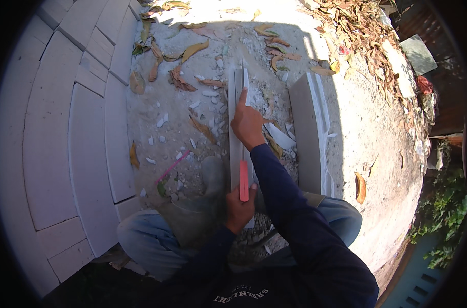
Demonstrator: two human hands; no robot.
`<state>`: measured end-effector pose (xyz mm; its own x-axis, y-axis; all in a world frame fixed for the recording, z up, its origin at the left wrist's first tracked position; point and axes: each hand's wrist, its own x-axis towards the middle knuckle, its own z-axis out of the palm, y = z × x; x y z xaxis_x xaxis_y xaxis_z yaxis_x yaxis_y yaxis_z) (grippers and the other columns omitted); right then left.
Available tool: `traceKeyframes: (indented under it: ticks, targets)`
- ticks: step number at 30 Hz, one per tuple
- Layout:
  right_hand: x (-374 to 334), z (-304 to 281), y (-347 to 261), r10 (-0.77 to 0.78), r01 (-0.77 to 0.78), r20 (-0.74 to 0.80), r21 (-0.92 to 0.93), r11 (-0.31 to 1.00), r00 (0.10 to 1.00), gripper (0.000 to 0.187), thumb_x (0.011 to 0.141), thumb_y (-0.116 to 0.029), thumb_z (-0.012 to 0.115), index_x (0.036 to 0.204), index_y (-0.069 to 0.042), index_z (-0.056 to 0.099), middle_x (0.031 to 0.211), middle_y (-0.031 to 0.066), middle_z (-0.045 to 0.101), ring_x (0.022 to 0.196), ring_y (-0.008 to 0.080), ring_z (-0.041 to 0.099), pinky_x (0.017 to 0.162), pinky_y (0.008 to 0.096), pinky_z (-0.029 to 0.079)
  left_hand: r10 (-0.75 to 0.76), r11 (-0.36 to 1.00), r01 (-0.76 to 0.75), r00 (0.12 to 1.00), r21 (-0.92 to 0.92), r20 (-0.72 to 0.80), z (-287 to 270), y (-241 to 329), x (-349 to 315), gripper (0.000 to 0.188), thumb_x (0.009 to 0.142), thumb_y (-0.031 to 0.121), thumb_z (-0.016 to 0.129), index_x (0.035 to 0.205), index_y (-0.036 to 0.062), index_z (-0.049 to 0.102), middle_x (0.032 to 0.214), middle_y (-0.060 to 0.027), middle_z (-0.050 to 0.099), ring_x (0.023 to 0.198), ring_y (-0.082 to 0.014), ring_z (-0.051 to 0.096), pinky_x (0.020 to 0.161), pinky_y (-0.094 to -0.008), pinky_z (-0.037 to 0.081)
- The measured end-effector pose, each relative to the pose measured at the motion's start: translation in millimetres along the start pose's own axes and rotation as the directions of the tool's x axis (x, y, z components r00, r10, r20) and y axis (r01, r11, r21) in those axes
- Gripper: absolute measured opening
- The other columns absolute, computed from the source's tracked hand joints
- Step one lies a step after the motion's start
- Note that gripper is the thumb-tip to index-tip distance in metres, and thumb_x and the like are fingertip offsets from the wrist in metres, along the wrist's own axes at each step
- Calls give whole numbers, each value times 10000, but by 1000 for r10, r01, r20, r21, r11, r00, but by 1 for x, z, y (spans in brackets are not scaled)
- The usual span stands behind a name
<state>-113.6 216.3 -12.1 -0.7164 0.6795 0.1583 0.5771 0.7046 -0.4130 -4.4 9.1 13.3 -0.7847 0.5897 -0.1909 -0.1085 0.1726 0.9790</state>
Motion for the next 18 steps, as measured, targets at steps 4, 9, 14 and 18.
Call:
traceKeyframes:
  ticks: [4,9,14,18]
  targets:
    - [-7,-5,-3,13,-13,10,18,1000,1000,801,794,-35,569,1474,213,226,650,195,661,561,338,661,564,450,528,34,999,-34,999,30,-6,-1,4,-4,264,960,162,694,796,-20,596,642,25,504,643,-44,440,550,-295,387]
    - [-5,-5,-4,-3,3,-14,5,1000,1000,770,789,-24,570,1459,211,272,680,201,674,576,339,670,583,439,544,-31,999,32,999,-12,7,-3,8,-5,270,959,176,687,797,-23,604,620,-17,521,616,-59,472,540,-312,399]
    - [39,4,2,7,-8,-41,-4,1000,999,758,785,-41,589,1445,207,310,744,221,696,644,348,701,620,438,564,-87,996,88,996,-17,34,1,17,37,318,961,200,682,756,-21,579,590,-47,506,594,-83,476,538,-331,392]
    - [83,2,20,24,-24,3,1,1000,1000,762,785,-62,590,1442,206,310,799,246,703,746,368,717,676,457,569,-11,995,8,999,104,31,18,44,76,318,956,181,679,732,-20,575,575,-31,500,561,-99,472,527,-333,374]
